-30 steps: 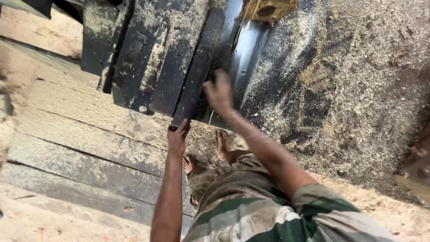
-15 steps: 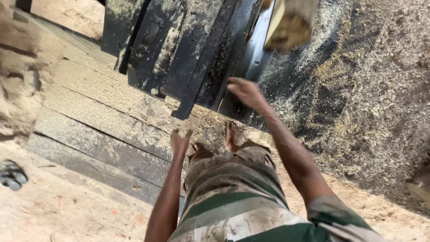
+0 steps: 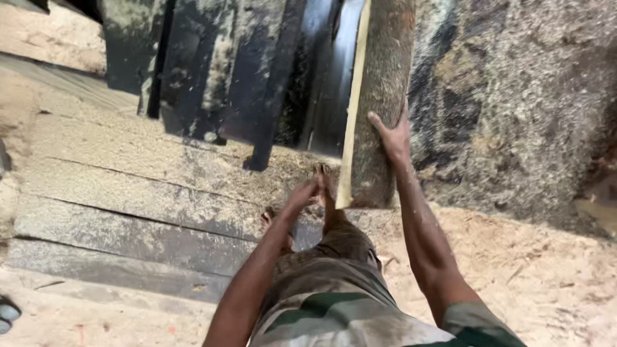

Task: The person operates a saw to cut wood planks and logs by feeding them through the machinery by hand while assisted by another person.

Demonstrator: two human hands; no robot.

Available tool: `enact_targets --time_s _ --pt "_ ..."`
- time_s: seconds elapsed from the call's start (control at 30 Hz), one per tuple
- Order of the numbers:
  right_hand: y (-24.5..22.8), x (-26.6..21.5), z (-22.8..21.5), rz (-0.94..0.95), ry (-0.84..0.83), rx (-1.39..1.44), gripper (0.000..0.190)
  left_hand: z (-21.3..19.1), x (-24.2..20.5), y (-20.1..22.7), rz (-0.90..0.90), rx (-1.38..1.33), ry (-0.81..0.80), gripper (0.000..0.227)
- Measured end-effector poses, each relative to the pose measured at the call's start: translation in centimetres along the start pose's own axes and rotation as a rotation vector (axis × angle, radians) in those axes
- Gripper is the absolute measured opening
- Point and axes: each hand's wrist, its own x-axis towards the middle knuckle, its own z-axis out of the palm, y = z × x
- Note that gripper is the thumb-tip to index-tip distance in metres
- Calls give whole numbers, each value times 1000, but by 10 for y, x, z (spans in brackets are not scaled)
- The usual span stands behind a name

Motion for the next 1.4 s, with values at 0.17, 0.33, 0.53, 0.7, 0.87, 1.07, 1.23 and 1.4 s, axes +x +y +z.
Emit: enact_targets --time_s 0.17,0.33,0.53,0.7,0.87,1.07,1.23,1.4 --pt "2 -101 75 195 90 -14 138 23 -27 -30 -155 -309 -11 83" --pt "6 -177 154 147 73 26 142 -68 -106 -86 -177 -384 -37 82" --pt "-23 -166 193 210 42 -159 138 -106 -97 -74 -213 -207 107 89" --pt "-46 -113 182 133 46 -175 137 -96 -61 -39 -365 -19 129 84" --pt "-56 -86 175 90 17 -128 137 -82 -34 -37 205 -115 127 72" --pt "-54 -49 165 173 30 -144 143 -96 -87 14 35 784 128 61" --pt "-52 -18 159 266 -18 -117 153 -95 -121 127 713 347 101 98" --pt "-51 -20 162 190 -73 -33 156 -63 -91 166 1058 117 245 97"
